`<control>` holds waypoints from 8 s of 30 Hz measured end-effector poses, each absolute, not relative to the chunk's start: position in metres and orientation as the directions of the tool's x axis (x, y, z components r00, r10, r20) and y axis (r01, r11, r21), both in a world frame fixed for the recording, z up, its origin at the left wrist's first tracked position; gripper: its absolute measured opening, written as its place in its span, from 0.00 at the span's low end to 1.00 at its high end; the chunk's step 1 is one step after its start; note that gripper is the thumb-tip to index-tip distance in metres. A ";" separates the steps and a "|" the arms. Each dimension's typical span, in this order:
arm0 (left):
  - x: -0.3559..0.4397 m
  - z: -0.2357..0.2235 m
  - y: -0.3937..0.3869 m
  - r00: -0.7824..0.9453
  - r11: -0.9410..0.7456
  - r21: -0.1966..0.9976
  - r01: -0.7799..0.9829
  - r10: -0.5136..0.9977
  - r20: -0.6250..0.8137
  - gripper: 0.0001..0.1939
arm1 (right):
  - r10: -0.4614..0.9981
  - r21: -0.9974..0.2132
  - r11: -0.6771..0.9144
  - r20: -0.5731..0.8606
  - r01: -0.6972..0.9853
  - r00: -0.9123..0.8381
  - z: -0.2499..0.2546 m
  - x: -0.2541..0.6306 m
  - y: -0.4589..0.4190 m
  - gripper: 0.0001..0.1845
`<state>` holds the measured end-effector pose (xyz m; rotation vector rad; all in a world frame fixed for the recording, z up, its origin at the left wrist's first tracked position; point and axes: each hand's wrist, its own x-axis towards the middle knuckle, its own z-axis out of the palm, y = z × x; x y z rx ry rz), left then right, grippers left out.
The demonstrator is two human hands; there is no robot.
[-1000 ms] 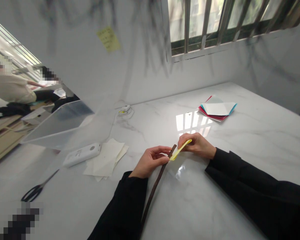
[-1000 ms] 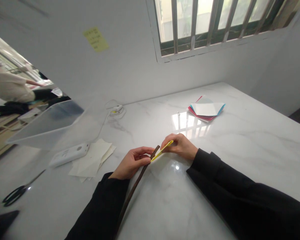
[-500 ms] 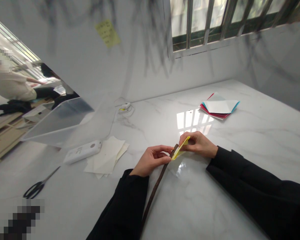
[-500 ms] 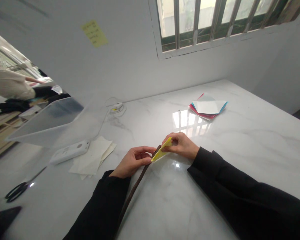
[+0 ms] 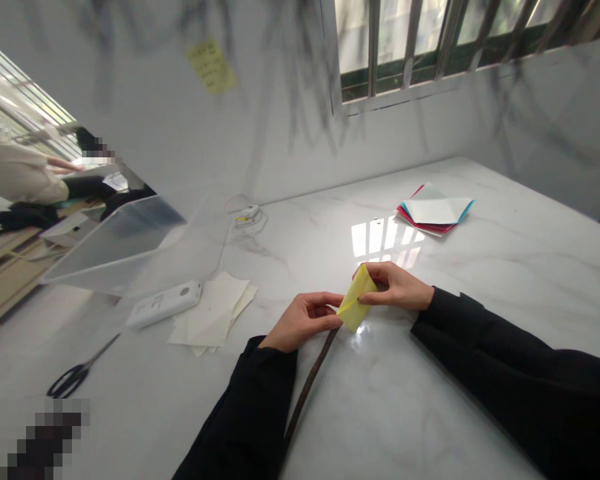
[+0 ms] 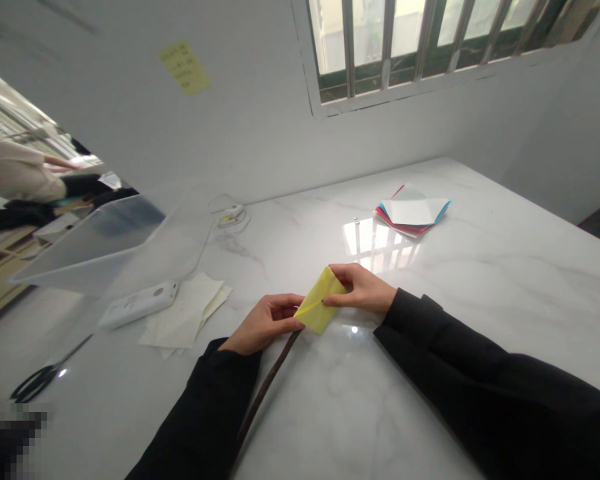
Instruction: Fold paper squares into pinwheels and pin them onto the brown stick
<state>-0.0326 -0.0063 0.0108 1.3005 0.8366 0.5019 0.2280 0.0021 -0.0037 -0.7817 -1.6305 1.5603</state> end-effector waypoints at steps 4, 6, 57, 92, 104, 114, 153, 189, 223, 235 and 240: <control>-0.030 0.015 -0.007 0.628 0.176 0.977 0.120 0.749 -0.211 0.20 | 0.839 -0.995 0.010 0.061 -0.097 -0.541 -0.004 0.229 0.004 0.20; -0.029 0.017 -0.007 0.634 0.146 0.983 0.108 0.752 -0.181 0.18 | 0.857 -0.993 -0.013 0.048 -0.114 -0.513 -0.004 0.231 0.006 0.22; -0.025 0.017 -0.003 0.340 0.193 0.967 -0.170 0.932 -0.126 0.27 | 0.992 -0.801 0.084 0.124 0.592 0.027 0.001 0.235 0.006 0.21; -0.027 0.007 0.001 0.385 0.185 0.976 -0.115 0.914 -0.128 0.25 | 0.990 -0.652 0.109 0.141 0.750 -0.021 0.002 0.242 0.007 0.33; -0.028 0.004 0.001 0.410 0.190 0.972 -0.135 0.904 -0.120 0.25 | 0.986 -0.481 0.055 0.163 0.875 0.027 0.010 0.250 0.007 0.19; -0.028 0.003 0.002 0.428 0.194 0.973 -0.129 0.896 -0.122 0.26 | 0.960 -0.510 0.161 0.279 0.845 -0.014 0.012 0.250 0.006 0.24; -0.026 0.006 0.000 0.423 0.195 0.972 -0.130 0.898 -0.124 0.24 | 0.968 -0.564 0.172 0.247 0.807 -0.033 0.015 0.251 0.004 0.24; -0.018 0.008 0.006 0.279 0.265 0.896 -0.356 0.945 -0.168 0.27 | 0.967 -0.524 0.237 0.047 0.818 -0.250 0.005 0.246 0.005 0.12; -0.019 -0.002 0.022 0.114 0.113 0.782 -0.613 0.992 -0.054 0.14 | 0.784 -0.973 0.156 0.018 0.169 -0.620 -0.002 0.183 -0.022 0.28; -0.017 0.001 0.020 0.108 0.112 0.750 -0.652 0.993 -0.055 0.16 | 0.826 -0.983 0.102 -0.001 0.152 -0.563 -0.006 0.183 -0.023 0.25; -0.014 0.003 0.019 0.126 0.153 0.723 -0.674 0.988 -0.091 0.14 | 0.958 -0.994 -0.071 -0.047 -0.077 -0.284 -0.009 0.180 -0.016 0.21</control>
